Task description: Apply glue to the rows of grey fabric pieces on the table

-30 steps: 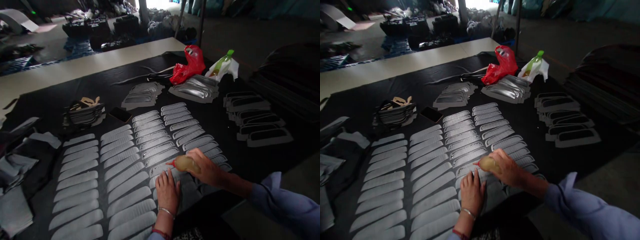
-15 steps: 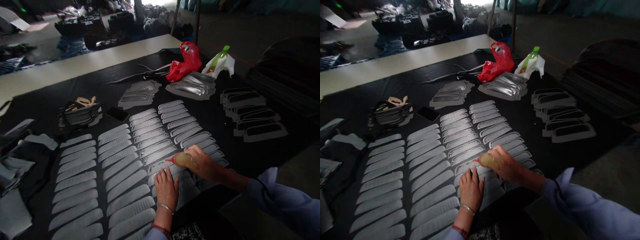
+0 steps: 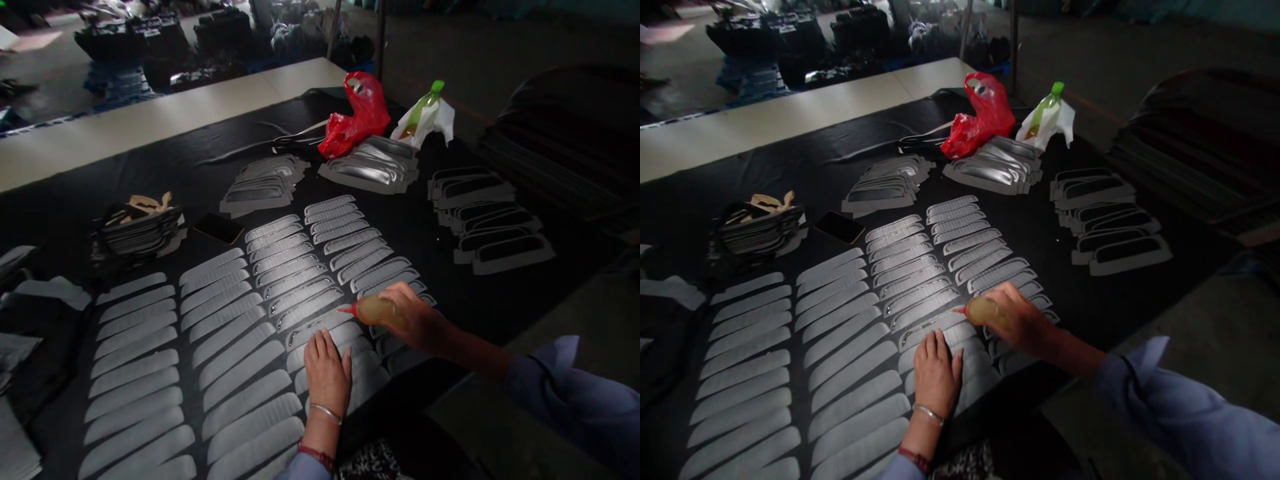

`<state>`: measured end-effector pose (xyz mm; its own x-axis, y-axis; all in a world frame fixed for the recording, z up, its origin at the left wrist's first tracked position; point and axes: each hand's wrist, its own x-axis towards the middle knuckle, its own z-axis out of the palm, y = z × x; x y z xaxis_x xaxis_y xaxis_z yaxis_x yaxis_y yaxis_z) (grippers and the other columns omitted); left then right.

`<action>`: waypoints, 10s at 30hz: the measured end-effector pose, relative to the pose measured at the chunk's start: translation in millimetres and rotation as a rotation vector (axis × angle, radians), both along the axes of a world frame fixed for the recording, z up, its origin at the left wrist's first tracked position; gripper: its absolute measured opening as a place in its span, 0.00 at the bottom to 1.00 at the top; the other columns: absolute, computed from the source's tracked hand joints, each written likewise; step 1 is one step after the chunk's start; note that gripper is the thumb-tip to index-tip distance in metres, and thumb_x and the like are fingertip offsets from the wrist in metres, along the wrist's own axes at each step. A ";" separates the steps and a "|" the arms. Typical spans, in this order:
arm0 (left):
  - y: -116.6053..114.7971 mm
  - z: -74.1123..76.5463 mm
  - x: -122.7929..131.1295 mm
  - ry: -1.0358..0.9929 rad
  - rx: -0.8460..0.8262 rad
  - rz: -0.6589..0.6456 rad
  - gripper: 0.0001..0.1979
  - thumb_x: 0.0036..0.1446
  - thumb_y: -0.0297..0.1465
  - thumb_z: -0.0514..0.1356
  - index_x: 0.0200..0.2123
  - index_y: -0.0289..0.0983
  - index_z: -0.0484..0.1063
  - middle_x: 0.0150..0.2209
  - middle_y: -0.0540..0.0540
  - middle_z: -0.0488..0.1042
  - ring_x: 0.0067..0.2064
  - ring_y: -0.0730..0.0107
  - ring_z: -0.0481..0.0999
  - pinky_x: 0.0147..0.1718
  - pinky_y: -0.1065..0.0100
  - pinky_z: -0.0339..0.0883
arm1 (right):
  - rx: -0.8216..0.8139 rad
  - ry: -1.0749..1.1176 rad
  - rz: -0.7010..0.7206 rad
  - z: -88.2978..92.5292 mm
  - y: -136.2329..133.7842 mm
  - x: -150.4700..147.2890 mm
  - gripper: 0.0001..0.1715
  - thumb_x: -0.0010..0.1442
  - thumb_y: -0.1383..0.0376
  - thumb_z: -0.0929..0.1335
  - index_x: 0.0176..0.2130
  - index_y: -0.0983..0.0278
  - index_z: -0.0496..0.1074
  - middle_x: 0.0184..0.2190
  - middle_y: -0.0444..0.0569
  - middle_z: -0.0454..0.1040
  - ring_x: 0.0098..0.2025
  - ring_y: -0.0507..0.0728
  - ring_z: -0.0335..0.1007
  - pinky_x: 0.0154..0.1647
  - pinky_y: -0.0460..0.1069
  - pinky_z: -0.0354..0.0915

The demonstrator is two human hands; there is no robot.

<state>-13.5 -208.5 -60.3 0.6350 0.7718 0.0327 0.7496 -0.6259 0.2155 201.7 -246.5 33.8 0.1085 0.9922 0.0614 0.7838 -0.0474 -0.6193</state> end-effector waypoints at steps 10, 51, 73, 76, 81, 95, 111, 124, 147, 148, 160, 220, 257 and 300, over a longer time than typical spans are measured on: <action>0.2 8.0 3.7 0.056 0.033 -0.004 0.25 0.59 0.35 0.52 0.53 0.20 0.62 0.49 0.28 0.65 0.51 0.48 0.63 0.49 0.50 0.60 | 0.011 0.004 -0.095 0.0 -18.2 10.0 0.14 0.57 0.67 0.65 0.45 0.64 0.64 0.38 0.53 0.65 0.41 0.58 0.65 0.43 0.53 0.66; -2.8 3.1 2.9 0.019 -0.062 0.070 0.28 0.56 0.38 0.54 0.56 0.25 0.60 0.54 0.32 0.64 0.56 0.51 0.61 0.53 0.49 0.55 | -0.139 0.911 -0.550 31.5 25.3 -27.1 0.27 0.45 0.55 0.73 0.42 0.58 0.61 0.35 0.43 0.70 0.36 0.54 0.68 0.36 0.48 0.66; -34.8 -6.6 -13.8 -0.102 0.023 0.101 0.25 0.57 0.37 0.54 0.55 0.28 0.61 0.55 0.33 0.64 0.57 0.52 0.61 0.54 0.53 0.58 | -0.134 1.175 -0.888 38.5 -47.4 -13.9 0.30 0.36 0.61 0.78 0.40 0.59 0.69 0.35 0.41 0.72 0.32 0.50 0.71 0.30 0.40 0.69; -36.9 -8.9 -11.7 -0.071 0.043 0.120 0.26 0.58 0.38 0.53 0.56 0.29 0.60 0.56 0.34 0.63 0.58 0.51 0.60 0.53 0.52 0.58 | -0.148 1.175 -0.808 34.2 -42.7 -5.5 0.31 0.36 0.60 0.78 0.41 0.59 0.68 0.35 0.40 0.72 0.33 0.50 0.70 0.30 0.39 0.68; -35.9 -6.1 -9.9 -0.058 0.086 0.121 0.26 0.58 0.39 0.53 0.55 0.29 0.61 0.56 0.35 0.64 0.58 0.52 0.60 0.54 0.53 0.58 | -0.161 1.192 -0.674 23.6 -37.0 7.3 0.30 0.39 0.59 0.77 0.41 0.59 0.67 0.36 0.41 0.72 0.35 0.51 0.70 0.33 0.41 0.68; -55.8 -18.1 -9.1 -0.102 0.111 0.288 0.27 0.58 0.37 0.52 0.57 0.29 0.57 0.59 0.34 0.59 0.61 0.52 0.55 0.55 0.51 0.58 | -0.151 0.564 -0.164 -13.2 7.4 -38.3 0.28 0.45 0.51 0.70 0.43 0.60 0.61 0.36 0.46 0.69 0.35 0.57 0.69 0.37 0.53 0.68; -55.8 -21.8 -8.7 -0.247 0.013 0.331 0.23 0.55 0.37 0.55 0.51 0.30 0.64 0.54 0.33 0.65 0.59 0.51 0.60 0.54 0.51 0.60 | 0.024 0.095 0.256 -28.4 36.9 -72.0 0.22 0.50 0.61 0.68 0.45 0.60 0.61 0.39 0.50 0.68 0.41 0.60 0.67 0.39 0.55 0.67; -53.3 -16.7 -8.4 -0.228 0.024 0.326 0.28 0.55 0.36 0.54 0.56 0.28 0.58 0.57 0.34 0.61 0.60 0.52 0.58 0.55 0.53 0.59 | 0.117 -0.020 0.360 -24.3 44.8 -67.2 0.20 0.55 0.63 0.66 0.46 0.60 0.59 0.40 0.53 0.65 0.42 0.60 0.65 0.42 0.57 0.65; -50.3 -17.0 -5.6 -0.200 0.128 0.318 0.24 0.55 0.33 0.55 0.52 0.27 0.62 0.53 0.32 0.66 0.57 0.51 0.63 0.54 0.51 0.60 | 0.136 -0.077 0.420 -17.6 37.2 -49.9 0.22 0.56 0.67 0.66 0.49 0.61 0.56 0.41 0.54 0.63 0.43 0.60 0.63 0.42 0.58 0.66; -49.7 -16.4 -5.8 -0.194 0.118 0.313 0.23 0.55 0.33 0.55 0.52 0.27 0.62 0.53 0.32 0.66 0.57 0.51 0.63 0.54 0.51 0.60 | 0.140 -0.084 0.413 -16.5 35.7 -47.4 0.22 0.56 0.67 0.66 0.49 0.61 0.56 0.41 0.54 0.63 0.43 0.60 0.63 0.42 0.58 0.66; -44.5 -8.5 -7.6 -0.151 0.084 0.275 0.24 0.53 0.33 0.57 0.52 0.29 0.64 0.52 0.31 0.66 0.56 0.49 0.63 0.52 0.51 0.61 | 0.100 -0.093 0.348 -10.7 20.3 -29.1 0.21 0.56 0.66 0.66 0.48 0.60 0.56 0.41 0.54 0.62 0.44 0.60 0.63 0.43 0.58 0.67; -44.3 -4.1 -6.7 -0.163 0.144 0.266 0.20 0.55 0.31 0.56 0.52 0.39 0.68 0.51 0.35 0.64 0.54 0.49 0.61 0.51 0.49 0.59 | 0.017 0.241 -0.239 -10.4 -24.7 1.9 0.21 0.50 0.58 0.68 0.43 0.59 0.60 0.38 0.49 0.66 0.40 0.59 0.68 0.41 0.56 0.68; -61.6 -3.7 -18.2 -0.207 0.196 0.110 0.19 0.58 0.28 0.53 0.53 0.34 0.63 0.55 0.40 0.65 0.56 0.54 0.61 0.52 0.51 0.59 | -0.267 0.804 -0.462 15.2 -20.8 -12.8 0.33 0.40 0.52 0.75 0.42 0.60 0.63 0.34 0.44 0.70 0.34 0.54 0.68 0.34 0.47 0.66; -78.5 -22.0 -13.6 -0.242 0.159 0.250 0.18 0.57 0.26 0.50 0.52 0.29 0.61 0.50 0.35 0.69 0.54 0.55 0.66 0.51 0.51 0.64 | 0.082 -0.062 0.471 -8.7 13.2 -47.2 0.20 0.56 0.66 0.66 0.48 0.60 0.57 0.40 0.53 0.62 0.43 0.60 0.63 0.41 0.56 0.67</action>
<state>-27.2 -287.1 -82.4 0.3872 0.8750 0.2906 0.8227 -0.4702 0.3195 154.5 -233.3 25.1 -0.3577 0.9242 0.1335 0.7436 0.3684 -0.5579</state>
